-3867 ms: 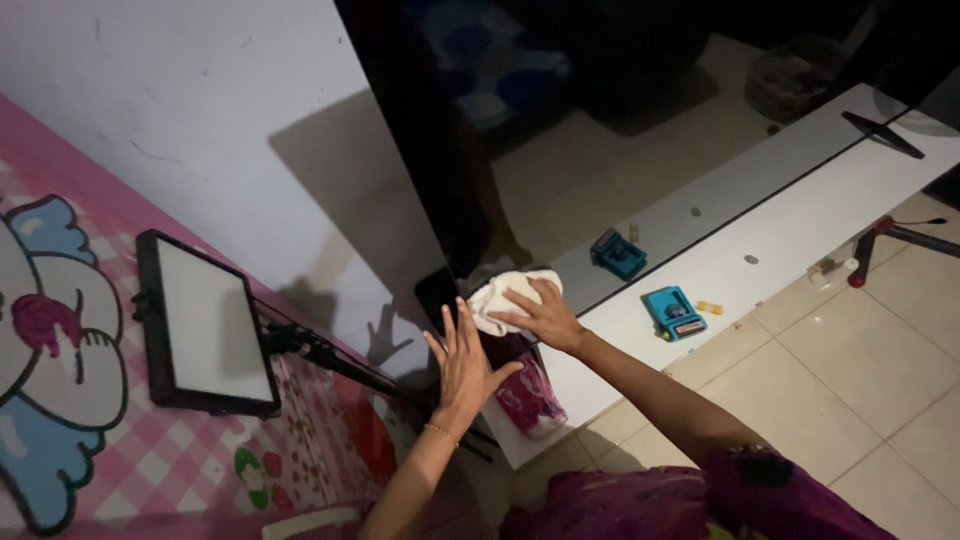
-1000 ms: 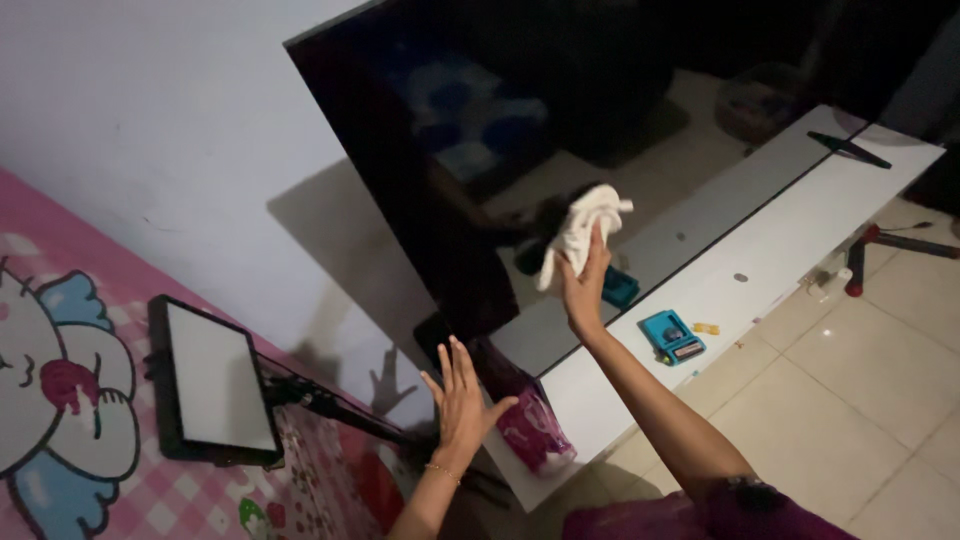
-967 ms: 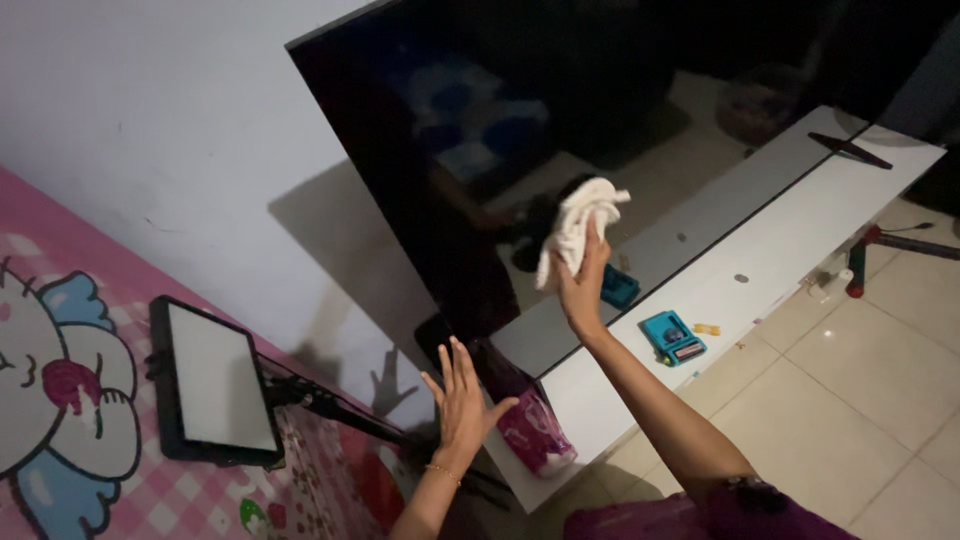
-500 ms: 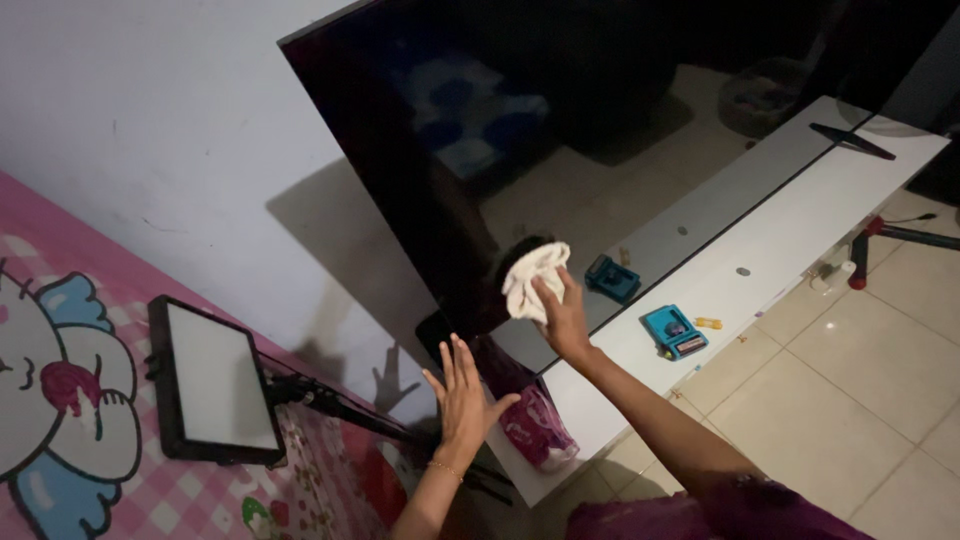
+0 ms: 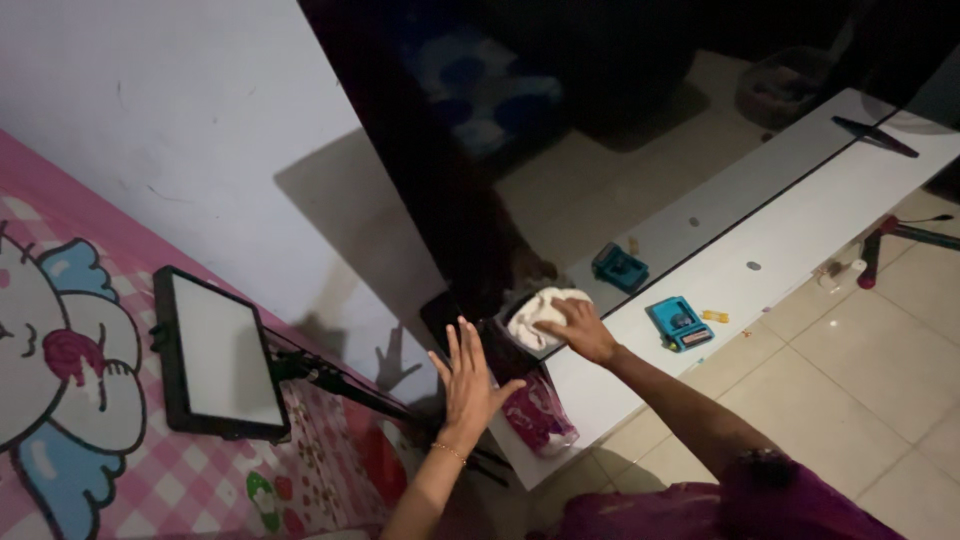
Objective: The person wipes the surface of a television with a cloth and then folds the cloth.
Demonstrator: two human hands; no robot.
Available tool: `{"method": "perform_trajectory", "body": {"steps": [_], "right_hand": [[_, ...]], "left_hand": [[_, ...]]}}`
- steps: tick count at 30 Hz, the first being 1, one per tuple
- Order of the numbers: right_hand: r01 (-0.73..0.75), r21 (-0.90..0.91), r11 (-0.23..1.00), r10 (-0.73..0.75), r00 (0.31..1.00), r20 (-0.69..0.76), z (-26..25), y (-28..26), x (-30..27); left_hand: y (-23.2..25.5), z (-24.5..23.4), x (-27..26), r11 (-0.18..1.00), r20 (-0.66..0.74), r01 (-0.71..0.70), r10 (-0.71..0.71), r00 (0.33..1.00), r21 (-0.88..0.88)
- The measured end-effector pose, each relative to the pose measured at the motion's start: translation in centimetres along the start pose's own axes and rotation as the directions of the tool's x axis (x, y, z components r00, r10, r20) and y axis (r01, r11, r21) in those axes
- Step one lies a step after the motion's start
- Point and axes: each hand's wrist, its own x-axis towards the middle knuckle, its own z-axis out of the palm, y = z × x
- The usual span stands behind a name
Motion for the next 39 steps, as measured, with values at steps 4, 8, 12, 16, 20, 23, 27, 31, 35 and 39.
{"method": "perform_trajectory", "body": {"steps": [4, 8, 12, 16, 20, 23, 27, 31, 35, 39], "right_hand": [[0.039, 0.060, 0.997, -0.021, 0.962, -0.272, -0.7, 1.0, 3.1], [0.064, -0.041, 0.997, -0.076, 0.890, -0.450, -0.9, -0.2, 4.7], [0.129, -0.027, 0.991, -0.131, 0.946, -0.295, 1.0, -0.8, 3.3], [0.260, -0.049, 0.964, -0.260, 0.966, 0.006, 3.0, -1.6, 1.3], [0.415, 0.019, 0.909, -0.398, 0.856, 0.329, 2.9, -0.9, 0.4], [0.500, -0.040, 0.865, -0.476, 0.843, 0.251, 2.3, -0.1, 1.1], [0.499, -0.061, 0.865, -0.484, 0.859, 0.168, -0.3, -0.2, 3.2], [0.409, -0.214, 0.887, -0.407, 0.912, 0.052, -4.3, -0.1, 6.8], [0.407, -0.201, 0.891, -0.453, 0.794, -0.404, -8.9, -0.3, 12.2], [0.363, -0.156, 0.919, -0.389, 0.766, -0.512, -15.9, -1.9, 18.0]], "left_hand": [[0.0, 0.1, 0.3, 1.000, 0.008, 0.009, -0.008, 1.000, -0.005], [-0.1, 0.0, 0.1, 1.000, 0.024, 0.014, -0.014, 1.000, -0.008], [0.0, 0.1, 0.1, 1.000, 0.009, 0.004, -0.004, 1.000, -0.001], [-0.1, 0.1, 0.3, 1.000, 0.048, 0.031, -0.031, 0.998, 0.004], [-0.1, 0.2, 0.2, 1.000, 0.017, 0.003, -0.003, 1.000, 0.005], [-0.3, 0.4, 0.0, 1.000, 0.015, -0.008, 0.008, 1.000, 0.004], [-0.5, 0.8, 0.1, 0.999, -0.020, -0.042, 0.042, 0.999, 0.005], [-0.6, 0.8, 0.3, 0.999, -0.058, -0.045, 0.045, 0.997, -0.003], [-0.4, 0.6, 0.3, 1.000, -0.014, -0.006, 0.005, 1.000, -0.014], [-0.4, 0.6, 0.1, 0.999, -0.051, -0.022, 0.021, 0.999, -0.036]]}}
